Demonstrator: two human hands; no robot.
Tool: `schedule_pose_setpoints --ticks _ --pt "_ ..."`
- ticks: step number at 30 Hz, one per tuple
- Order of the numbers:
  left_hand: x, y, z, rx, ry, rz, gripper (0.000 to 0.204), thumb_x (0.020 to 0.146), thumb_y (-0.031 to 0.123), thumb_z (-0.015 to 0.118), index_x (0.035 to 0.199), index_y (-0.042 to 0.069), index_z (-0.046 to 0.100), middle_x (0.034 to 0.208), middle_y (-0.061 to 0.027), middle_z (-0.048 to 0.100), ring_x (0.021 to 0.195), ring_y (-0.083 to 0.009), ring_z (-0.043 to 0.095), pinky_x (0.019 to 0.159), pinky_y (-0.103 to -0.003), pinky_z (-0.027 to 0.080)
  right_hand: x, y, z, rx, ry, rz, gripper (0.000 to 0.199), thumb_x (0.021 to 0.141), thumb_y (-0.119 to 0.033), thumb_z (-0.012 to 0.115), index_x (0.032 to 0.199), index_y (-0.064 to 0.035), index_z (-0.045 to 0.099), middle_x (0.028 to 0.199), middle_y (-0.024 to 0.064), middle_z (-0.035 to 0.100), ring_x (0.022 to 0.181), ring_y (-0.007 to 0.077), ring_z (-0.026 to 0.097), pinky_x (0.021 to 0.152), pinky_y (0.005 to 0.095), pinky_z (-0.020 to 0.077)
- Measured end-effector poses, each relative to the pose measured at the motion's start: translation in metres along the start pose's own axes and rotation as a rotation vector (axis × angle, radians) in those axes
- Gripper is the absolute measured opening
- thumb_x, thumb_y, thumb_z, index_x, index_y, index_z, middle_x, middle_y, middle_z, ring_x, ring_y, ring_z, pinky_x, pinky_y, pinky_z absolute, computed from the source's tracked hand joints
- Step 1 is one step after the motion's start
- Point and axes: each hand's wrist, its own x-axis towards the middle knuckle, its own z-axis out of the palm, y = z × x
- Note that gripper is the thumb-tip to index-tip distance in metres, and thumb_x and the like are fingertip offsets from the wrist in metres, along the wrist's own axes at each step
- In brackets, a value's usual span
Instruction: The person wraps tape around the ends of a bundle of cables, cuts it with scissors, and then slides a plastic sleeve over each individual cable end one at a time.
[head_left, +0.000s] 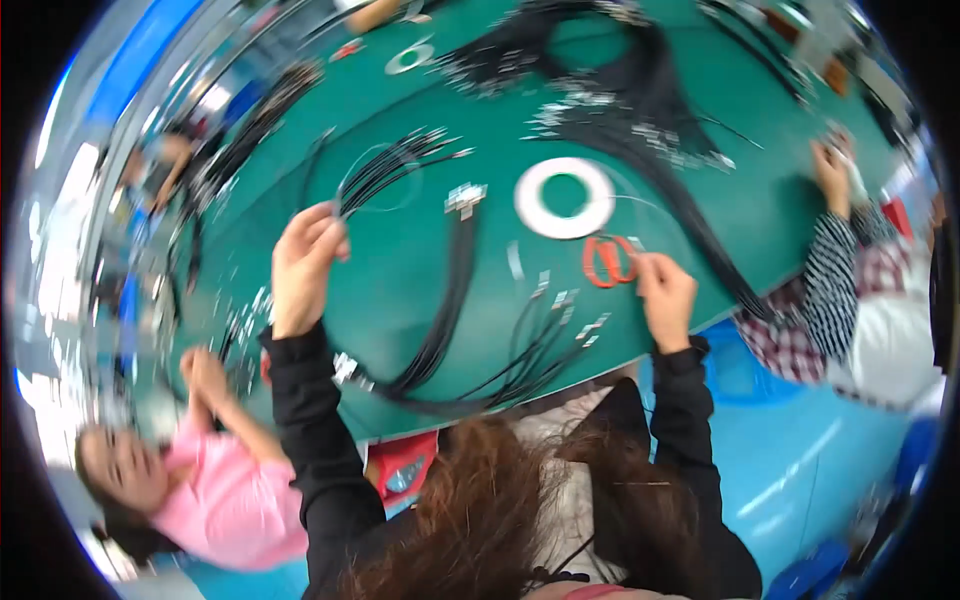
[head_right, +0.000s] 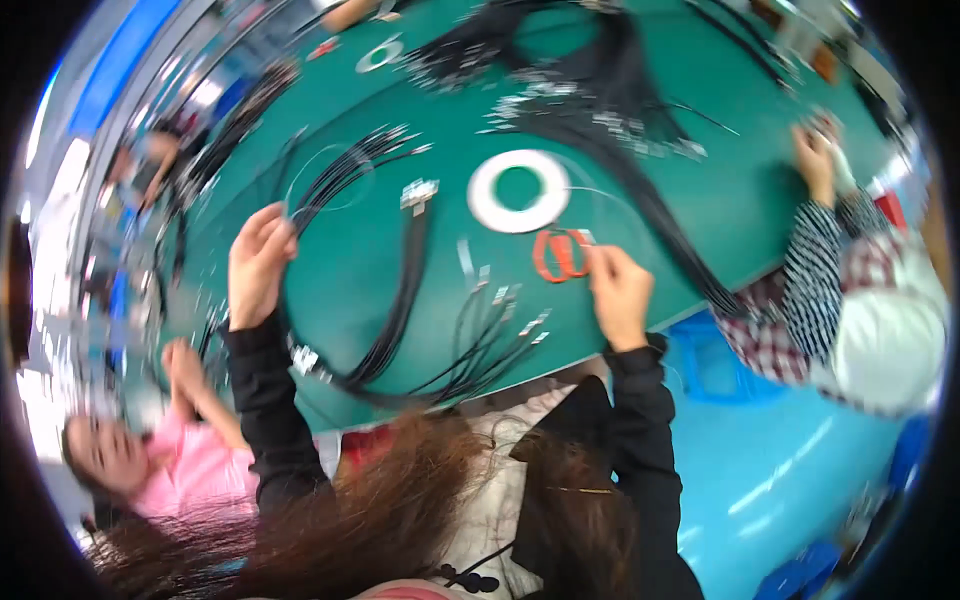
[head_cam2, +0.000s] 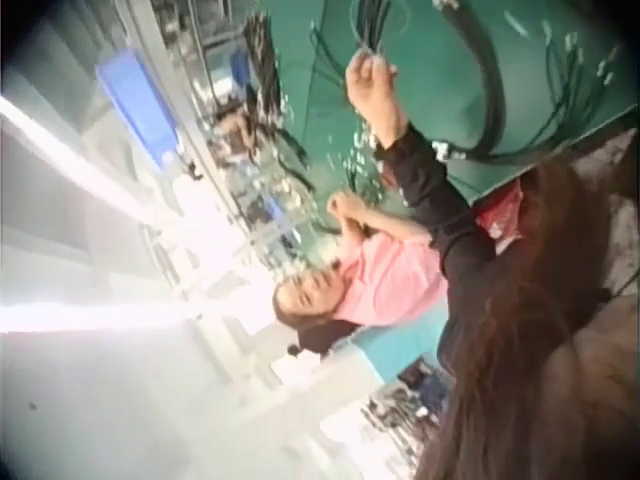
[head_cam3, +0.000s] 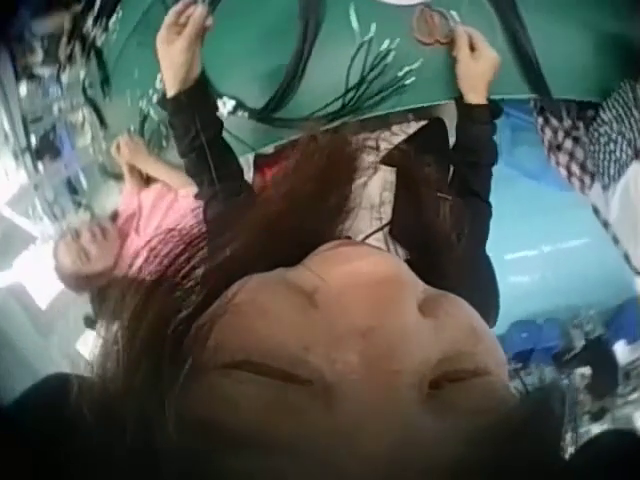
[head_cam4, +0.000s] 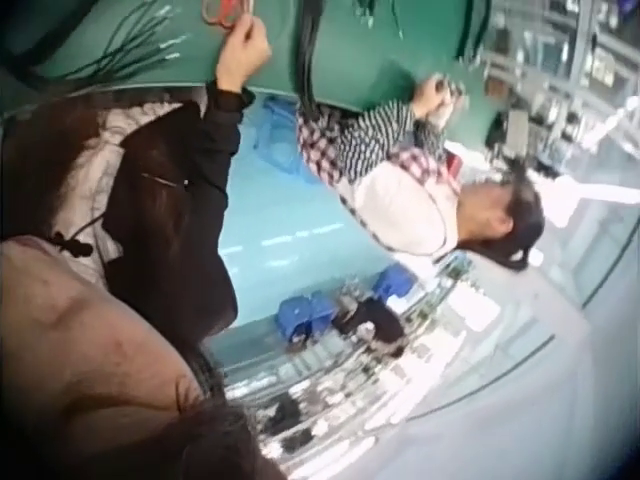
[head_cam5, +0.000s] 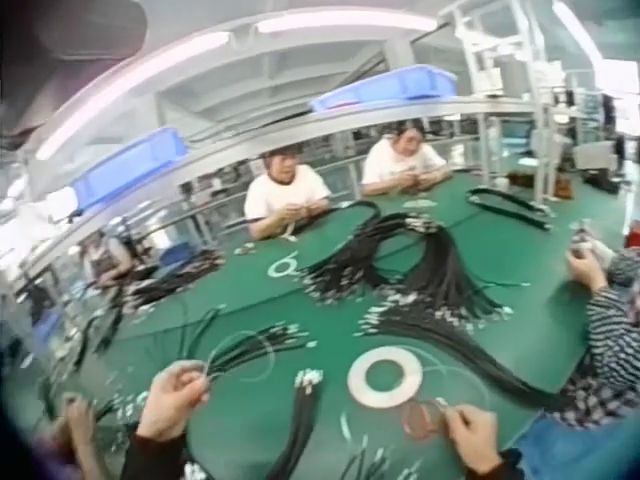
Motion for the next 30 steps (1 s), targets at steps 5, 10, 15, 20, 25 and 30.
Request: schedule_pose_setpoints --ticks 5,10,15,20,25,30 --pt "-0.073 0.009 -0.027 -0.056 0.006 -0.071 0.015 0.085 0.002 0.058 0.099 -0.005 0.057 0.078 -0.0034 0.056 0.068 -0.0108 0.053 0.063 -0.023 0.043 0.000 0.003 0.004 0.087 -0.045 -0.033 0.018 0.090 -0.013 0.056 0.088 0.0027 0.064 0.060 -0.0033 0.050 0.052 0.0024 0.041 0.046 0.0190 0.0302" --pt "-0.155 0.022 -0.050 0.132 0.169 -0.052 0.006 0.087 0.001 0.054 0.090 -0.003 0.057 0.076 -0.0026 0.053 0.065 -0.0101 0.051 0.060 -0.022 0.041 0.005 -0.001 0.011 0.060 -0.100 -0.060 0.018 0.090 -0.013 0.056 0.088 0.0027 0.065 0.059 -0.0031 0.049 0.051 0.0023 0.041 0.046 0.0190 0.0286" --pt "-0.237 0.026 -0.083 0.267 0.150 -0.162 0.008 0.085 -0.002 0.053 0.087 -0.005 0.060 0.074 -0.0035 0.054 0.061 -0.0095 0.051 0.056 -0.021 0.040 0.010 0.004 0.013 0.053 -0.119 -0.070 0.020 0.090 -0.015 0.056 0.087 0.0022 0.066 0.059 -0.0041 0.048 0.052 0.0020 0.040 0.046 0.0188 0.0278" --pt "-0.289 0.021 -0.085 0.714 0.140 -0.238 0.008 0.082 -0.004 0.054 0.085 -0.005 0.061 0.072 -0.0053 0.055 0.060 -0.0106 0.052 0.055 -0.022 0.040 0.012 0.007 0.010 0.033 -0.135 -0.094 0.021 0.091 -0.016 0.057 0.091 0.0018 0.067 0.060 -0.0049 0.048 0.055 0.0019 0.040 0.049 0.0175 0.0273" --pt "-0.318 -0.039 -0.093 0.741 0.142 -0.319 0.007 0.077 -0.004 0.055 0.079 -0.003 0.061 0.070 -0.0111 0.057 0.060 -0.0188 0.054 0.055 -0.028 0.042 0.022 0.019 -0.009 0.044 -0.275 -0.056 0.021 0.091 -0.016 0.057 0.093 0.0022 0.066 0.061 -0.0039 0.049 0.054 0.0019 0.038 0.048 0.0174 0.0247" --pt "-0.355 -0.131 -0.109 1.172 0.150 -0.342 0.008 0.078 -0.002 0.053 0.077 -0.004 0.061 0.071 -0.0177 0.060 0.069 -0.0339 0.061 0.062 -0.041 0.047 0.027 0.016 -0.002 0.004 -0.269 -0.021 0.021 0.090 -0.016 0.057 0.094 0.0026 0.066 0.061 -0.0041 0.048 0.053 0.0020 0.038 0.049 0.0169 0.0238"
